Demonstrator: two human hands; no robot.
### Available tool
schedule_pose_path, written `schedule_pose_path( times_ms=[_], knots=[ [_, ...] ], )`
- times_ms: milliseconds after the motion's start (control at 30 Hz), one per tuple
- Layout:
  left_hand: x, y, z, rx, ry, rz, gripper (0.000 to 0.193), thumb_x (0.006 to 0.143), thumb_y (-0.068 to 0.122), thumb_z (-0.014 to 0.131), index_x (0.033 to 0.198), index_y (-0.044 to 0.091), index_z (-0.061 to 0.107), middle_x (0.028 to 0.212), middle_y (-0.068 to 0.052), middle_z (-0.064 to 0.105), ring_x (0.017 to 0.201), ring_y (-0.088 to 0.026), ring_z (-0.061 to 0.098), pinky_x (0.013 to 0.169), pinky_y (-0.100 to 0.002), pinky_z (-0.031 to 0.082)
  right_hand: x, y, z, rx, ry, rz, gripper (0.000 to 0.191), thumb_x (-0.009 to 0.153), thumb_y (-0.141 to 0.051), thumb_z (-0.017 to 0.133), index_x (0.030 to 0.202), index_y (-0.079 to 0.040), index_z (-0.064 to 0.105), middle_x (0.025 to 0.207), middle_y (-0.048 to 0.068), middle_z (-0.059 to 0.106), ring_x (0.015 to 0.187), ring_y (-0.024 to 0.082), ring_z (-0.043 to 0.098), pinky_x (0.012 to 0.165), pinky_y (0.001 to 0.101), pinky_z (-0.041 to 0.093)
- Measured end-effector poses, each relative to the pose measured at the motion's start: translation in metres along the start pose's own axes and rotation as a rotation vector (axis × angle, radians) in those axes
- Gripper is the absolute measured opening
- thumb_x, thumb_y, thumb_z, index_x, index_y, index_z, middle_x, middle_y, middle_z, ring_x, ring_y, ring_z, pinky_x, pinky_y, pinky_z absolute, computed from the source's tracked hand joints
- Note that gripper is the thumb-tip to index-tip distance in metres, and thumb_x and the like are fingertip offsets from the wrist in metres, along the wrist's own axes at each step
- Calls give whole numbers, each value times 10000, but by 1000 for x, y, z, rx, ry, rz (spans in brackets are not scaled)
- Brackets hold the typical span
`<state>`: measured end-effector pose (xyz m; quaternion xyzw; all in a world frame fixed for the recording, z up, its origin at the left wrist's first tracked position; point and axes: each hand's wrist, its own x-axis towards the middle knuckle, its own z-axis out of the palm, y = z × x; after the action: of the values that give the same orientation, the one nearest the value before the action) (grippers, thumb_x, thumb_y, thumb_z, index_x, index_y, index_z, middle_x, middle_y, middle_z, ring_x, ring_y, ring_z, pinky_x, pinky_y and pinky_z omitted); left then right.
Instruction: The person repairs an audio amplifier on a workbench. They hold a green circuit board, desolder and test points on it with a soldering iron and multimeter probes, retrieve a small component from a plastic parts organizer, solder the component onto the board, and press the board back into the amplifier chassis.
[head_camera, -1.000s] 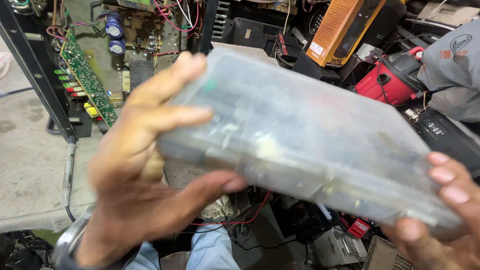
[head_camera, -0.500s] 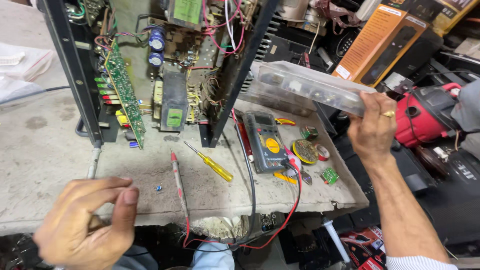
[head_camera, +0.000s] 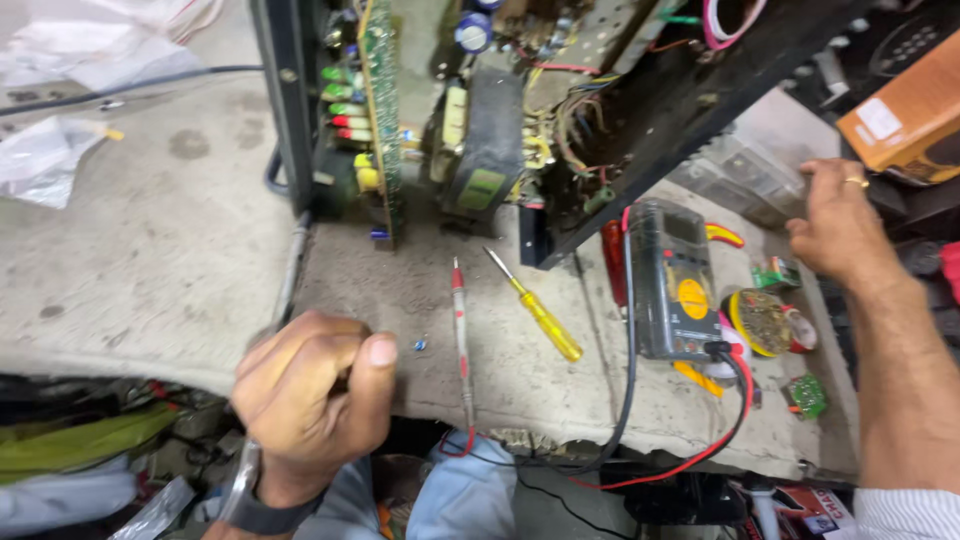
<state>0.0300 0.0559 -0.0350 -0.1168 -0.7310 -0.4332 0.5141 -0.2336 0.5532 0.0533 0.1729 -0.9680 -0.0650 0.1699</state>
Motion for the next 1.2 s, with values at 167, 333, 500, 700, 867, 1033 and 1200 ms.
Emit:
schedule_pose_path(
  times_ms=[167, 333, 500, 700, 867, 1033, 1200],
  knots=[
    [9, 8, -5, -31, -127, -197, 123, 919, 46, 741, 838, 17, 653, 792, -79, 682, 566, -201, 624, 531, -316, 469, -10, -12, -27, -25, 7, 40, 748, 770, -40, 813, 1455, 10, 516, 1390, 311, 541, 1253, 484, 554, 1031, 521, 466],
    [20, 10, -19, -52, -399, -193, 78, 897, 86, 743, 950, 35, 716, 969, -96, 716, 845, -292, 702, 727, -365, 549, -70, -101, -60, 559, 462, 36, 382, 1040, -37, 727, 1375, 33, 556, 1294, 180, 614, 1230, 277, 609, 1062, 382, 496],
    [23, 10, -29, 57, -600, -123, 117, 836, 89, 733, 940, 35, 728, 1017, -95, 695, 952, -325, 654, 813, -407, 539, -155, -241, -82, 720, 576, -29, 176, 967, -2, 748, 1132, 12, 688, 1102, 131, 707, 976, 201, 696, 888, 294, 563],
    [25, 17, -25, 123, -663, -63, 103, 812, 78, 726, 901, 26, 718, 974, -92, 691, 941, -346, 646, 797, -419, 529, -157, -354, -74, 794, 462, -359, 185, 830, 14, 783, 1003, -7, 721, 1019, 115, 749, 913, 241, 743, 805, 336, 586],
    [18, 38, -28, -142, -479, -298, 76, 844, 56, 721, 899, 5, 706, 973, -88, 704, 808, -244, 716, 680, -331, 565, -147, -388, -63, 971, 400, -281, 260, 838, -12, 793, 1089, 7, 732, 1005, 123, 761, 884, 264, 731, 780, 345, 572],
    [13, 45, -24, -352, -441, -451, 50, 870, 38, 716, 895, -2, 701, 922, -71, 712, 715, -164, 707, 607, -275, 545, -145, -387, -48, 1237, 337, -211, 211, 898, -1, 763, 1107, 4, 737, 955, 109, 779, 849, 190, 750, 778, 296, 593],
    [20, 38, -20, -271, -541, -472, 59, 858, 57, 736, 885, 4, 727, 860, -67, 725, 677, -166, 690, 567, -289, 514, -144, -378, -42, 1272, 207, -90, 187, 909, -36, 748, 1090, 6, 767, 900, 84, 796, 802, 129, 747, 728, 253, 589]
  ],
)
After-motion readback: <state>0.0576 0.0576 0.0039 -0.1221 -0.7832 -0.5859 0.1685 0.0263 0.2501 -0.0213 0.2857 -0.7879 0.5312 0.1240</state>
